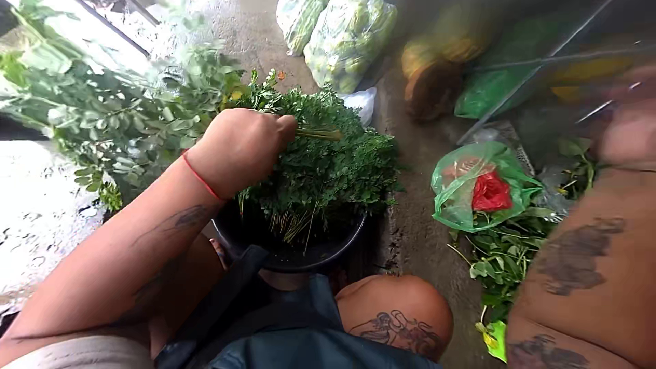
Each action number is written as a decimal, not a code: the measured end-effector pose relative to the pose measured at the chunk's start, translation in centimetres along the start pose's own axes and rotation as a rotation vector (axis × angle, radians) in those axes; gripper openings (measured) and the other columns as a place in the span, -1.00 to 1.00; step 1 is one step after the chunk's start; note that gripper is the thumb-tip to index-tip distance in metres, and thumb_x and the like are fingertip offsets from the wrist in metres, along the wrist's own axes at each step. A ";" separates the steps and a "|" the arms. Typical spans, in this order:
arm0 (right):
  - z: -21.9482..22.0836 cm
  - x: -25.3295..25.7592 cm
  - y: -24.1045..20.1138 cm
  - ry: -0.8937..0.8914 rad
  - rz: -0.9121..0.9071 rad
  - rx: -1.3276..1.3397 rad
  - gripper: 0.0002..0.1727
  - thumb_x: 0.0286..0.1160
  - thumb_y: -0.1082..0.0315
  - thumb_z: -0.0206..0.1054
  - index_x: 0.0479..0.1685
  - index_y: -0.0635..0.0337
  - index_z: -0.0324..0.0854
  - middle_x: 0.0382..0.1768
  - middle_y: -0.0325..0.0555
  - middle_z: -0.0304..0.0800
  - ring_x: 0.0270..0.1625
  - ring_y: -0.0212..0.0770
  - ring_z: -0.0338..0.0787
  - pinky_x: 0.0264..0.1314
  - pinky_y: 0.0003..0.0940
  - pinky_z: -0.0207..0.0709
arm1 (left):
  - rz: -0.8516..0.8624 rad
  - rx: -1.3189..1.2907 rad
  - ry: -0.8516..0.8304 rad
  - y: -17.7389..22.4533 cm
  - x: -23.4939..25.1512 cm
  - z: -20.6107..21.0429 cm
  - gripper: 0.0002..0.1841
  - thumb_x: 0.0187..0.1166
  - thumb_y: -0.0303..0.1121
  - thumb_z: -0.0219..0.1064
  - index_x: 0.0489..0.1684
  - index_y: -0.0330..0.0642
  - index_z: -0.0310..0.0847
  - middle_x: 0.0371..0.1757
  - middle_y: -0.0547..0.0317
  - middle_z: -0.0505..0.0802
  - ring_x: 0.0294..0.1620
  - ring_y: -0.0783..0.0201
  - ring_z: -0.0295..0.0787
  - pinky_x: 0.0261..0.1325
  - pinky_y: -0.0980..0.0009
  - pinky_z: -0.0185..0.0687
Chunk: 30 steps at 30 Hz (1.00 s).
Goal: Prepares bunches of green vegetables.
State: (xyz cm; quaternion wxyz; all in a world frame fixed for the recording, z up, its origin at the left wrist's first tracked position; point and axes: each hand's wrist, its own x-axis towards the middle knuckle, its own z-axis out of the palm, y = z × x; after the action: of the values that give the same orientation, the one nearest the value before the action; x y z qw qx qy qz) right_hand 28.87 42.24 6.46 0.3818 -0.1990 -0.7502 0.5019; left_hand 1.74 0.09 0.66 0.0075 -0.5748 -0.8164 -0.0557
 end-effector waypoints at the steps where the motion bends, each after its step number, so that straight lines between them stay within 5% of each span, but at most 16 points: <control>1: 3.7 -1.5 -0.5 0.011 0.078 0.124 -0.76 0.73 0.45 -0.07 -0.03 -0.07 0.49 -0.35 -0.48 0.77 -0.21 -0.43 0.82 0.02 -0.38 0.74 | 0.015 -0.012 -0.026 0.6 -0.2 0.0 -0.85 0.77 -0.42 0.15 -0.14 -0.24 0.61 -0.40 -0.17 0.75 -0.36 -0.29 0.80 -0.44 -0.19 0.57; 4: 9.7 -5.6 1.5 -0.068 0.334 0.446 -0.51 0.72 0.37 -0.26 -0.27 -0.22 0.66 -0.44 -0.48 0.77 -0.21 -0.36 0.82 0.10 -0.18 0.74 | 0.077 -0.037 -0.124 2.2 -0.6 0.1 -0.88 0.72 -0.50 0.16 -0.02 -0.22 0.62 -0.31 -0.18 0.77 -0.26 -0.30 0.81 -0.36 -0.20 0.60; 7: 14.4 -9.7 4.8 -0.016 0.531 0.560 -0.59 0.86 0.21 -0.14 -0.26 -0.19 0.65 -0.47 -0.50 0.73 -0.30 -0.43 0.78 0.03 -0.29 0.75 | 0.133 -0.038 -0.159 3.1 -1.2 0.1 -0.84 0.62 -0.59 0.19 0.01 -0.20 0.61 -0.29 -0.16 0.76 -0.23 -0.27 0.80 -0.35 -0.15 0.60; 9: 17.8 -13.3 6.6 0.045 0.716 0.402 -0.86 0.80 0.26 0.10 -0.01 -0.02 0.57 -0.40 -0.42 0.67 -0.39 -0.43 0.70 -0.17 -0.41 0.72 | 0.162 -0.033 -0.168 3.5 -1.7 0.6 -0.83 0.63 -0.59 0.18 0.02 -0.21 0.61 -0.27 -0.17 0.78 -0.19 -0.28 0.81 -0.32 -0.16 0.61; 11: 20.5 -17.1 9.4 -0.035 0.932 0.162 -0.72 0.72 0.28 0.24 0.30 0.12 0.54 -0.26 -0.27 0.70 -0.41 -0.38 0.66 -0.30 -0.41 0.64 | 0.194 -0.030 -0.192 4.1 -2.1 1.5 -0.82 0.64 -0.58 0.19 0.06 -0.18 0.62 -0.24 -0.17 0.79 -0.16 -0.27 0.82 -0.28 -0.18 0.64; 16: 25.2 -25.7 15.3 -0.129 1.335 -0.007 -0.63 0.83 0.25 0.12 0.46 0.21 0.45 0.04 0.01 0.76 -0.19 -0.19 0.77 -0.19 -0.28 0.64 | 0.336 -0.007 -0.333 7.2 -4.0 5.4 -0.76 0.58 -0.58 0.26 0.12 -0.16 0.67 -0.22 -0.13 0.82 -0.13 -0.21 0.82 -0.20 -0.17 0.67; 19: 26.1 -28.8 15.0 -0.048 1.312 -0.071 -0.59 0.84 0.36 0.09 0.59 0.22 0.40 0.23 0.20 0.68 -0.10 -0.02 0.81 -0.16 -0.20 0.69 | 0.448 0.021 -0.407 8.6 -5.8 8.2 -0.79 0.67 -0.56 0.16 0.10 -0.19 0.67 -0.21 -0.12 0.81 -0.11 -0.17 0.81 -0.16 -0.12 0.67; 21: 26.7 -29.6 15.8 -0.076 1.191 -0.315 -0.51 0.68 0.50 0.18 0.59 0.23 0.38 0.20 0.26 0.73 -0.12 0.01 0.89 -0.14 -0.15 0.79 | 0.488 0.036 -0.452 9.0 -6.6 9.3 -0.78 0.67 -0.61 0.12 0.08 -0.24 0.65 -0.20 -0.15 0.79 -0.12 -0.18 0.80 -0.17 -0.13 0.66; 25: 28.2 -30.7 15.7 -0.268 1.044 -0.527 -0.44 0.53 0.24 0.51 0.37 0.37 0.42 0.04 0.22 0.76 -0.25 -0.06 0.88 -0.20 -0.19 0.77 | 0.433 0.025 -0.478 8.4 -7.3 8.5 -0.76 0.70 -0.58 0.11 0.15 -0.21 0.63 -0.15 -0.15 0.81 -0.04 -0.19 0.81 -0.10 -0.14 0.67; 27: 29.2 -31.4 16.0 -0.433 1.037 -0.600 -0.44 0.54 0.11 0.52 0.32 0.37 0.57 0.14 0.22 0.75 -0.12 -0.03 0.86 -0.01 -0.12 0.76 | 0.392 0.028 -0.409 7.7 -7.4 6.9 -0.76 0.68 -0.57 0.17 0.19 -0.17 0.64 -0.15 -0.13 0.82 -0.05 -0.19 0.82 -0.09 -0.14 0.67; 30: 30.6 -32.2 17.2 -0.522 1.113 -0.636 -0.66 0.56 0.25 0.47 0.18 0.27 0.74 0.03 0.02 0.85 -0.15 -0.21 0.83 0.02 -0.24 0.69 | 0.330 -0.029 -0.194 6.0 -7.4 3.7 -0.77 0.67 -0.56 0.18 0.17 -0.17 0.64 -0.16 -0.17 0.81 -0.08 -0.25 0.81 -0.14 -0.18 0.68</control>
State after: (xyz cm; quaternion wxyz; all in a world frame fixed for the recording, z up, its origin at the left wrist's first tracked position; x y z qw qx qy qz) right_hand 24.04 9.13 -27.37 -0.2023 -0.5294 -0.7145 0.4102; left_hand 10.05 -4.45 -3.12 -0.0704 -0.7038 -0.7069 -0.0096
